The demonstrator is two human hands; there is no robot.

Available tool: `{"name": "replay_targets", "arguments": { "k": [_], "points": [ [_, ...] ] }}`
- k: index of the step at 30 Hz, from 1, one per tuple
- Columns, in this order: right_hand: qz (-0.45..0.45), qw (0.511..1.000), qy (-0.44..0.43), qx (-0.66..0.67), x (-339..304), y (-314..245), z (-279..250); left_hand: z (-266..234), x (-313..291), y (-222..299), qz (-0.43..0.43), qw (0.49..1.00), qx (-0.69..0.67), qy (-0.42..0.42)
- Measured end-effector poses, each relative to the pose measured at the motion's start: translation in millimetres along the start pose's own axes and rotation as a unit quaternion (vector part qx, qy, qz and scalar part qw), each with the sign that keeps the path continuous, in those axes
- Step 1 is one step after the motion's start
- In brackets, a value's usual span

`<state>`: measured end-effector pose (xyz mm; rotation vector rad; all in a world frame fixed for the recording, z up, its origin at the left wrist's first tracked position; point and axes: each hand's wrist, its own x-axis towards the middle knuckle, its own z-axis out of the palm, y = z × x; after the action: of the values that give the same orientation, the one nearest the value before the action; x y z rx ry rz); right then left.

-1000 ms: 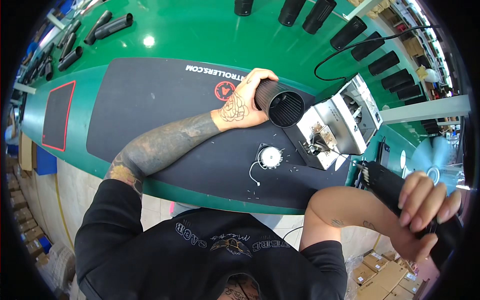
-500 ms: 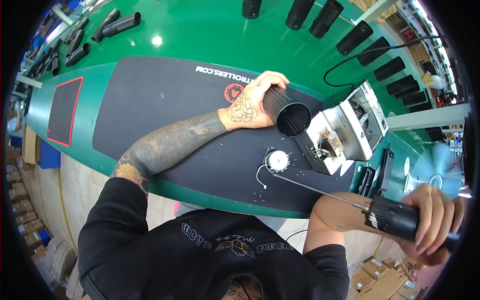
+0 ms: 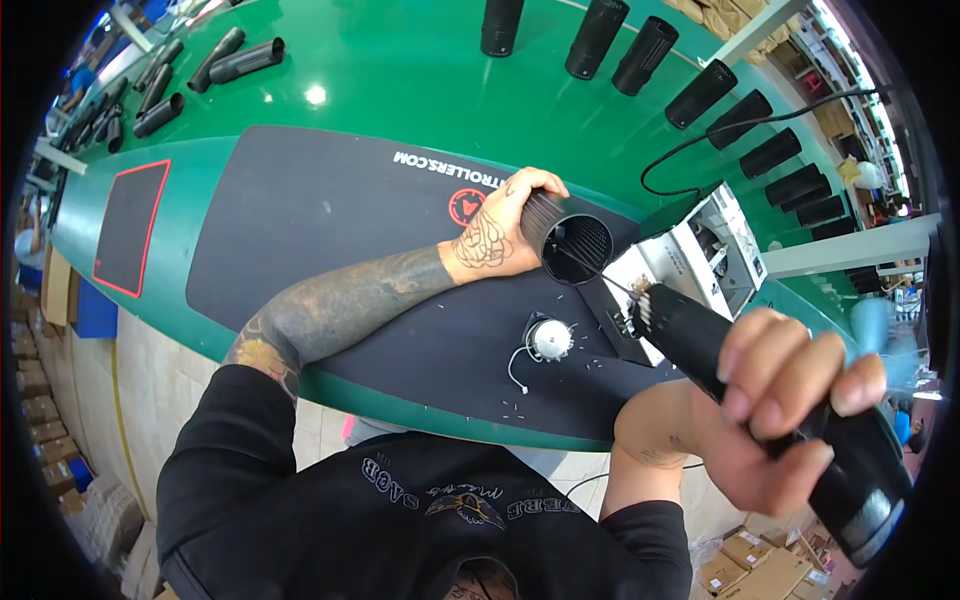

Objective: The person is cleaning or finishing the internal surface of cylindrical components using a handheld power tool on an assembly line.

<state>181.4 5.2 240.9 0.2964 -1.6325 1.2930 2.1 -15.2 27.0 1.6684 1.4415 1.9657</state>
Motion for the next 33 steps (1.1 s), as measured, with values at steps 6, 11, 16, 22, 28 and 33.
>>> {"name": "replay_targets", "arguments": {
  "k": [6,11,16,22,28,33],
  "points": [
    [0.042,0.999,0.013,-0.002,-2,18,6,-2,1,1,-0.003,1.0,0.006,0.009],
    [0.019,1.0,0.008,0.005,-1,18,6,-3,0,0,0.003,1.0,0.003,0.014],
    [0.009,1.0,0.011,-0.027,0,8,13,-1,4,1,0.014,1.0,-0.012,0.013],
    [0.022,1.0,-0.006,-0.018,7,8,16,-11,6,10,-0.01,1.0,0.001,-0.023],
    [0.044,0.998,0.004,-0.038,12,10,20,-8,7,0,0.0,1.0,-0.021,0.008],
    [0.063,0.997,0.023,-0.042,12,12,25,-11,7,0,-0.001,1.0,-0.027,0.003]
  ]
}}
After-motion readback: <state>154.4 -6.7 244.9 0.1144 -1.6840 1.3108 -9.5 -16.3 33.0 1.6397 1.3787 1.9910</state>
